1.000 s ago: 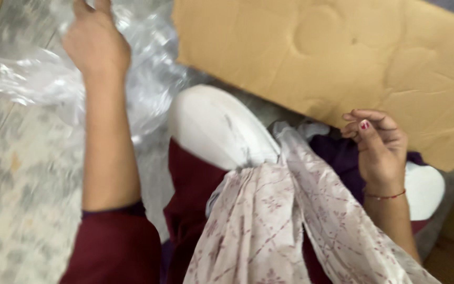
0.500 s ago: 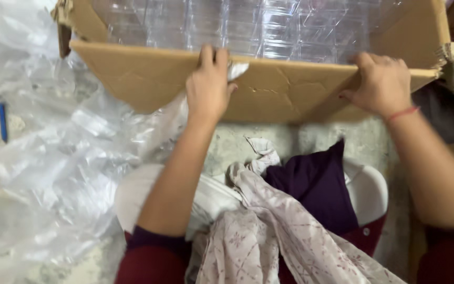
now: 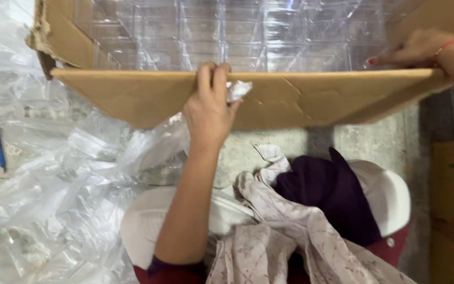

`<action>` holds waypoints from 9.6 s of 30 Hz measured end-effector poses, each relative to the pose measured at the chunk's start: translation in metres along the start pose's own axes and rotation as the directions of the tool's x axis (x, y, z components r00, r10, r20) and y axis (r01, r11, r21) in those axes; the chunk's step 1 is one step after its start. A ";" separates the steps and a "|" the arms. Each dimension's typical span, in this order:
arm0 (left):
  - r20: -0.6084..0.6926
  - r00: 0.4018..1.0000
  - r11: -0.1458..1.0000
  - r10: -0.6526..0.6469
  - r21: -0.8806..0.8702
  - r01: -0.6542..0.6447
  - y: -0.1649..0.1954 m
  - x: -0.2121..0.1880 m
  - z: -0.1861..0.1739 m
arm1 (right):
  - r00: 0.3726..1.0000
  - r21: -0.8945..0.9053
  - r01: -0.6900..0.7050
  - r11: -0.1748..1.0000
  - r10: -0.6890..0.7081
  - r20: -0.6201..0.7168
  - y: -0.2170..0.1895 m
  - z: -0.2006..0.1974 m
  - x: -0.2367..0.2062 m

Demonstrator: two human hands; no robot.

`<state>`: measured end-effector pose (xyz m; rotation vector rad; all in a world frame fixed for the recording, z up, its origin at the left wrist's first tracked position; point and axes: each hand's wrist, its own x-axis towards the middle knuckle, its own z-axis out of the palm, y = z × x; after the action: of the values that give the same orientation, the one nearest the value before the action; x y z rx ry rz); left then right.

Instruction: The person sits on the floor in front of a cardboard box filled with clear plastic boxes. They open a plastic bag, place a plastic box inside it, and set the bagged box aside, repeating this with more boxes, and at the end press a wrapped bundle flat on the box.

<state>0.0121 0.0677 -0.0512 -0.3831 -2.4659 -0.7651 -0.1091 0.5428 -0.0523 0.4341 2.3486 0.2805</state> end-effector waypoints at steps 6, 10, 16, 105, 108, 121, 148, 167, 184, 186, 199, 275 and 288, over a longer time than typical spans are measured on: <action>0.052 0.998 0.996 -0.042 -0.073 0.046 0.002 0.003 0.000 | 0.959 0.417 -0.089 0.905 -0.036 0.283 0.006 0.024 0.036; 0.072 0.996 0.995 -0.049 -0.089 0.056 0.003 0.005 0.001 | 0.953 0.670 -0.218 0.710 0.007 0.302 0.021 0.018 0.034; 0.090 0.994 0.990 -0.066 -0.119 0.076 0.003 0.009 0.001 | 0.998 0.870 -0.012 0.494 -0.044 0.039 0.017 0.005 0.011; -0.019 0.999 0.980 -0.027 -0.199 0.023 0.001 0.007 0.007 | 0.916 0.760 0.371 0.533 -0.074 -0.395 -0.091 -0.050 -0.092; 0.111 0.991 0.977 -0.069 -0.196 0.090 0.000 0.008 0.010 | 0.709 0.723 0.676 0.142 -0.394 -0.585 -0.102 -0.046 -0.098; -0.074 0.997 0.924 -0.025 -0.382 -0.005 -0.001 0.009 -0.006 | 0.416 0.422 0.906 0.022 -0.218 -0.883 -0.160 -0.026 -0.237; 0.261 0.950 -0.031 -0.171 -0.965 0.259 0.069 -0.057 -0.032 | 0.650 0.557 0.351 -0.752 -0.232 -0.724 -0.171 0.108 -0.267; 0.653 0.745 -0.103 -0.133 -0.757 0.645 -0.006 -0.062 -0.034 | 0.344 0.455 -0.197 -0.868 -0.496 -0.797 -0.169 0.111 -0.242; 0.275 0.836 0.366 -0.476 -0.802 0.473 -0.015 0.141 0.053 | 0.737 0.710 0.415 -0.569 -0.247 -0.629 -0.180 -0.064 -0.121; 0.097 0.952 0.407 -0.292 -0.888 0.215 0.003 0.093 0.028 | 0.627 0.586 0.330 -0.740 -0.292 -0.722 -0.153 -0.026 -0.165; 0.369 0.857 0.413 -0.361 -0.760 0.501 -0.006 -0.089 -0.048 | 0.500 0.719 -0.178 -0.672 -0.691 -0.522 -0.188 0.127 -0.286; 0.318 0.836 -0.067 -0.447 -0.944 0.324 0.073 -0.076 -0.046 | 0.610 0.311 0.187 -0.932 -0.138 -0.780 -0.181 0.138 -0.263; 0.233 0.801 -0.038 -0.551 -0.966 0.255 0.065 -0.087 -0.029 | 0.659 0.421 0.319 -0.849 -0.121 -0.742 -0.183 0.135 -0.269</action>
<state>0.1214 0.0932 -0.0511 0.0903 -1.3261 -2.6106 0.1262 0.2808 -0.0408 -0.0654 1.3983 -2.9394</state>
